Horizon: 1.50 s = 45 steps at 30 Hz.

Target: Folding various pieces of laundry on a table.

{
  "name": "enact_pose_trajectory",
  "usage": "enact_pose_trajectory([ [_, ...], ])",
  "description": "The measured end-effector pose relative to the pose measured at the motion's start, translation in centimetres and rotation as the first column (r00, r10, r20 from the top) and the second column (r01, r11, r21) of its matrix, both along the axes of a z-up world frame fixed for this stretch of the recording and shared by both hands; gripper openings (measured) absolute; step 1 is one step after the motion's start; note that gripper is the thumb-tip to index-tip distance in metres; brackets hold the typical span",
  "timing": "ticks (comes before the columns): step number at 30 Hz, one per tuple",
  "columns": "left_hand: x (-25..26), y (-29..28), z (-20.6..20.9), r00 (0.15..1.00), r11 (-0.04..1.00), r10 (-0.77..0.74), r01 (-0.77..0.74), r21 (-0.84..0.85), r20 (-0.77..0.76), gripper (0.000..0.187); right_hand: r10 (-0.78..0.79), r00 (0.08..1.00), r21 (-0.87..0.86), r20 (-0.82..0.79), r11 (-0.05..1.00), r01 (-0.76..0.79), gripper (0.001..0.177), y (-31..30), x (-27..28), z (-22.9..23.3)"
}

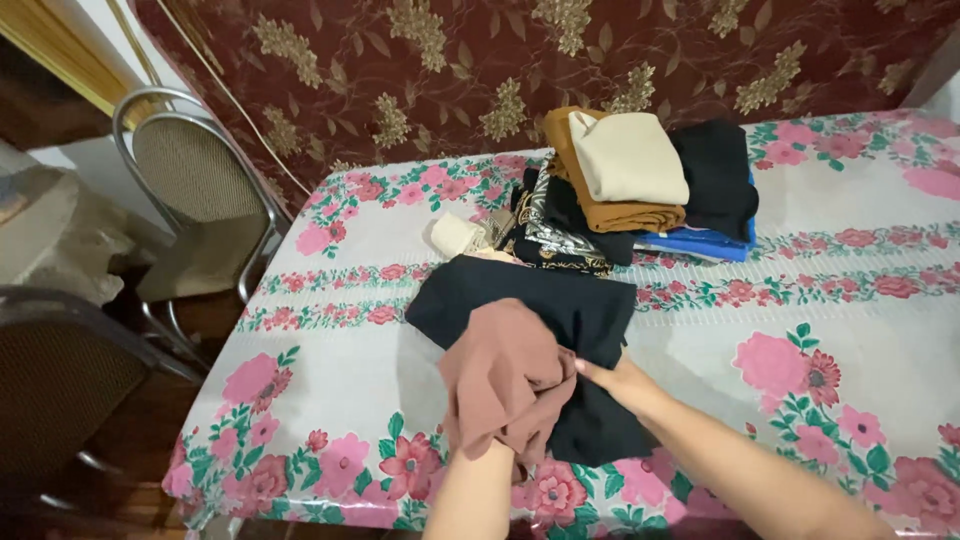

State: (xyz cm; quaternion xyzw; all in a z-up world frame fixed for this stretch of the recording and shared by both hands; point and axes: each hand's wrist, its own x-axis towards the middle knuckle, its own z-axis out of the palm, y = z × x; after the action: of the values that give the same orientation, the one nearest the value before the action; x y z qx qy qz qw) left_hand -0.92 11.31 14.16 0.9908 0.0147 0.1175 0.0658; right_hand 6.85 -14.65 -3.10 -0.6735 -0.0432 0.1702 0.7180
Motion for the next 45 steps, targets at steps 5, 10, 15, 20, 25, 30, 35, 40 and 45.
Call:
enact_pose_trajectory([
  [5, 5.9, 6.7, -11.3, 0.938, 0.902, 0.184, -0.042, -0.429, 0.294, 0.029, -0.103, 0.994, -0.093, -0.025, 0.991, 0.101, 0.058, -3.3, 3.7, -7.5],
  [10, 9.8, 9.7, -17.3, 0.797, 0.629, 0.44, 0.055, -0.775, 0.414, 0.043, -0.194, 0.974, -0.109, -0.121, 0.977, 0.181, 0.051, -12.1, 5.8, -4.6],
  [15, 11.1, 8.5, -18.6, 0.615, 0.246, 0.71, 0.241, -0.939, 0.344, 0.059, -0.44, 0.885, 0.36, -0.153, 0.809, 0.465, 0.054, -18.3, 6.6, 1.5],
  [20, 10.8, 2.3, -16.1, 0.724, 0.787, 0.474, -0.094, -0.609, 0.501, 0.048, -0.295, 0.843, 0.393, -0.449, 0.782, 0.483, 0.055, -21.0, 7.9, -2.8],
  [25, 10.9, -3.4, -14.9, 0.916, 0.968, 0.114, -0.016, -0.251, 0.384, 0.047, -0.267, 0.808, 0.249, -0.525, 0.859, 0.446, 0.051, -24.7, 11.7, -10.0],
  [30, 11.5, -2.5, -16.9, 0.921, 0.858, -0.377, 0.386, -0.339, 0.096, 0.034, -0.103, 0.875, 0.385, -0.473, 0.869, 0.311, 0.047, -25.1, 9.8, -8.4],
  [35, 10.0, -5.1, -15.7, 0.897, 0.784, -0.414, 0.266, -0.56, -0.154, 0.028, -0.089, 0.808, 0.458, -0.583, 0.785, 0.417, 0.041, -22.8, 5.9, -2.6],
  [40, 12.7, -7.8, -13.8, 0.987, 0.901, -0.151, 0.117, -0.419, -0.047, 0.057, -0.316, 0.72, 0.144, -0.618, 0.854, 0.499, 0.032, -20.1, 5.5, 1.3],
  [45, 17.0, -6.8, -14.7, 0.998, 0.996, 0.0, 0.006, -0.094, 0.069, 0.092, -0.309, 0.779, 0.245, -0.545, 0.83, 0.501, 0.018, -19.5, 4.0, 3.3],
])
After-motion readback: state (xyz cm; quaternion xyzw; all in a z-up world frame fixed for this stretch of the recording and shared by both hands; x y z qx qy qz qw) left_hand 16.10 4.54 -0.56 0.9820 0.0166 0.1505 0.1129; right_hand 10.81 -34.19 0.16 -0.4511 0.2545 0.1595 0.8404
